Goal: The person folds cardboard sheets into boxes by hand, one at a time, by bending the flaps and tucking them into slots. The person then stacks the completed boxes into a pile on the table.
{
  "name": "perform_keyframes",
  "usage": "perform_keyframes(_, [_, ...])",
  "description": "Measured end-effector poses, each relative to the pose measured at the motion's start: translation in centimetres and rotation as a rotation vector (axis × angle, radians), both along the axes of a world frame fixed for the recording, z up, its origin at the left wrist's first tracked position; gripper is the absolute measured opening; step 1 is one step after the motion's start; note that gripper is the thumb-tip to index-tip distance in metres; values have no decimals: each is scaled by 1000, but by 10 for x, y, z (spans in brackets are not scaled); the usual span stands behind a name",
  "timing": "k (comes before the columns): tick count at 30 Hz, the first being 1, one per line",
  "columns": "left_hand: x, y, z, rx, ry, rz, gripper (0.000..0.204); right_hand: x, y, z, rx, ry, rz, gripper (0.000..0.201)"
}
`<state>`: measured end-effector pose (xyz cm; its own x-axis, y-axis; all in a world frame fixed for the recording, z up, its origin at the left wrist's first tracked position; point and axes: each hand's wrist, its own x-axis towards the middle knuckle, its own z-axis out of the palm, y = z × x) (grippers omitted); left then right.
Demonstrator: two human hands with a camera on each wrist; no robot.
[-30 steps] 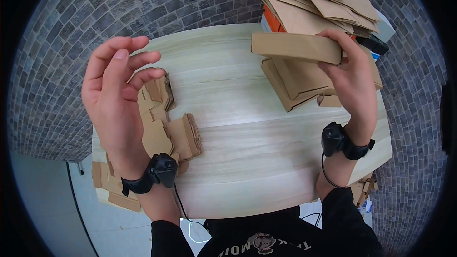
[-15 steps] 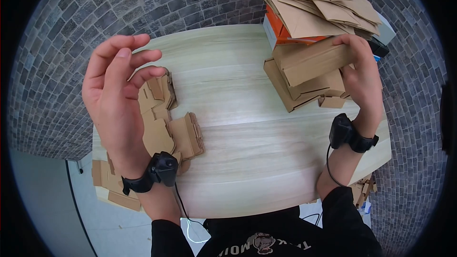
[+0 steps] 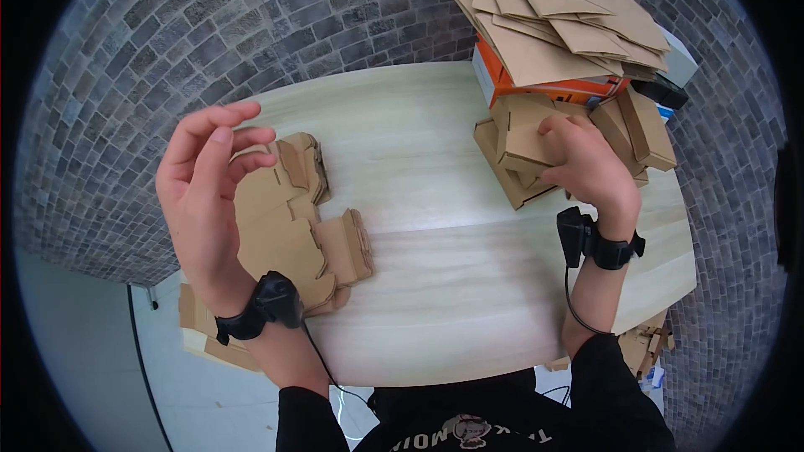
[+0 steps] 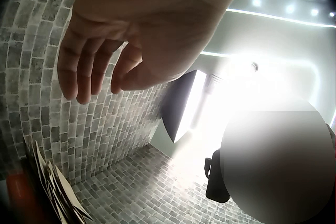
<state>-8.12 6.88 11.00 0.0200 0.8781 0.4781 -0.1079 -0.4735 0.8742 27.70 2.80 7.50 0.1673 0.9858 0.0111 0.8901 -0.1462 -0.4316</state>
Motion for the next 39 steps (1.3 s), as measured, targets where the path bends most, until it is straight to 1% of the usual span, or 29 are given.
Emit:
perform_keyframes(1, [-6,-1,1,-15,36,6,16,2,2,-1,9,7,4,48])
perform_keyframes(3, [-17,-4,3,-22,86,18,16,7,6,-5,47,-101,37,45])
perform_keyframes(5, [-28,-6,3,-47,115,114,16,13,8,-12,84,-107,53,44])
perform_keyframes(6, [-36,-7,3,-38,130,116,16,17,9,-14,116,-127,64,43])
perform_keyframes(8, [-54,-9,1,-147,178,232,14,24,10,-16,145,-115,79,43])
perform_keyframes(9, [-65,-8,-2,-203,241,286,14,25,11,-19,157,-116,99,42])
perform_keyframes(10, [-76,-4,-5,-205,256,298,14,23,9,-16,155,-99,108,42])
perform_keyframes(12, [-104,3,-15,-443,568,423,15,15,-1,3,93,-19,145,41])
perform_keyframes(14, [-143,17,-44,-489,728,613,17,9,-4,11,99,51,178,42])
perform_keyframes(16, [-220,42,-99,-319,1070,796,19,5,-7,15,138,73,265,45])
perform_keyframes(17, [-221,39,-106,-455,1058,773,21,2,-7,18,141,87,265,45])
perform_keyframes(18, [-220,37,-112,-588,1039,748,22,-2,-8,21,118,116,307,44])
perform_keyframes(19, [-223,36,-120,-651,1023,684,24,-4,-8,22,94,142,347,43])
perform_keyframes(20, [-228,37,-128,-649,1029,684,24,-4,-7,20,94,147,344,43])
perform_keyframes(22, [-236,38,-142,-491,1233,773,24,-4,-5,18,53,144,349,41])
perform_keyframes(24, [-209,31,-127,-473,1240,788,24,-3,-6,18,52,146,352,40])
perform_keyframes(25, [-196,28,-121,-488,1169,839,21,-2,-6,18,57,151,349,40])
perform_keyframes(26, [-190,28,-117,-500,1099,887,19,0,-7,19,57,150,346,40])
perform_keyframes(27, [-194,31,-119,-495,1101,883,19,1,-7,20,52,144,326,40])
perform_keyframes(29, [-208,36,-118,-718,1097,674,17,2,-8,18,53,147,297,39])
perform_keyframes(30, [-212,34,-115,-709,1106,667,17,3,-8,15,98,161,306,37])
perform_keyframes(32, [-200,25,-93,-674,853,656,10,5,-9,12,143,176,299,34])
perform_keyframes(34, [-179,11,-61,-582,654,586,9,5,-7,10,147,151,332,35])
perform_keyframes(35, [-176,6,-48,-488,645,540,9,4,-7,7,142,153,331,35])
perform_keyframes(36, [-174,2,-35,-394,632,495,10,3,-5,5,190,129,356,35])
perform_keyframes(37, [-166,-4,-21,-336,569,486,11,2,-4,4,239,103,381,35])
perform_keyframes(38, [-157,-9,-8,-277,504,475,13,-1,-4,6,237,99,381,35])
perform_keyframes(39, [-157,-15,1,-208,429,378,8,-4,-3,10,136,95,365,35])
